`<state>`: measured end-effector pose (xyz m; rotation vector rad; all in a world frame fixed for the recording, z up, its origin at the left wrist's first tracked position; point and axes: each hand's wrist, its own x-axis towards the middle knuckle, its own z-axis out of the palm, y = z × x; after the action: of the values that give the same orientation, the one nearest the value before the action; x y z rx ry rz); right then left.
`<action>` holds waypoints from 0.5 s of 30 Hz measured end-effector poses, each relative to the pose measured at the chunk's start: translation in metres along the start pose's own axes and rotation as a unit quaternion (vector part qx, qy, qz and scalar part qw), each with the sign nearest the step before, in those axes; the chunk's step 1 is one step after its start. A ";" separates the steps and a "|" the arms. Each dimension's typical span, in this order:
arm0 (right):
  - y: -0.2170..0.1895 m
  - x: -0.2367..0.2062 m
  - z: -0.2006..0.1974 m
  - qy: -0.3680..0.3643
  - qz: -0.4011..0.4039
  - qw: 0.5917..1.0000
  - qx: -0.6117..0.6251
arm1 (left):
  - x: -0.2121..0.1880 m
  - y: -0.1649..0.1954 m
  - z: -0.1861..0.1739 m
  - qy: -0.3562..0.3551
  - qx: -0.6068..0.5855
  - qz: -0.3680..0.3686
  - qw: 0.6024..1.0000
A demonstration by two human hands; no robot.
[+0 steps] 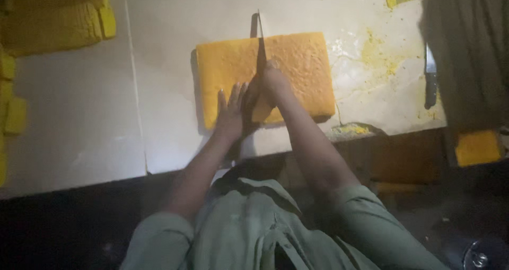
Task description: The person repeatedly slices rectangular yellow sponge blocks into thin strips using a long knife on a worktable. They handle multiple sponge blocks, reposition them, and continue cutting until the blocks are fully sliced.
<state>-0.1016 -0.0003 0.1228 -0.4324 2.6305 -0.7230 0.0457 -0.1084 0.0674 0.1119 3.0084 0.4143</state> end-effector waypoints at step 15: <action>0.142 -0.263 0.113 -0.086 0.047 0.991 -0.093 | -0.025 0.021 -0.010 -0.034 0.025 -0.003 0.999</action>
<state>0.1517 0.1698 0.0279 -0.4008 2.5430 -0.3937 0.0710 -0.0931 0.0854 0.1190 2.9523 0.3286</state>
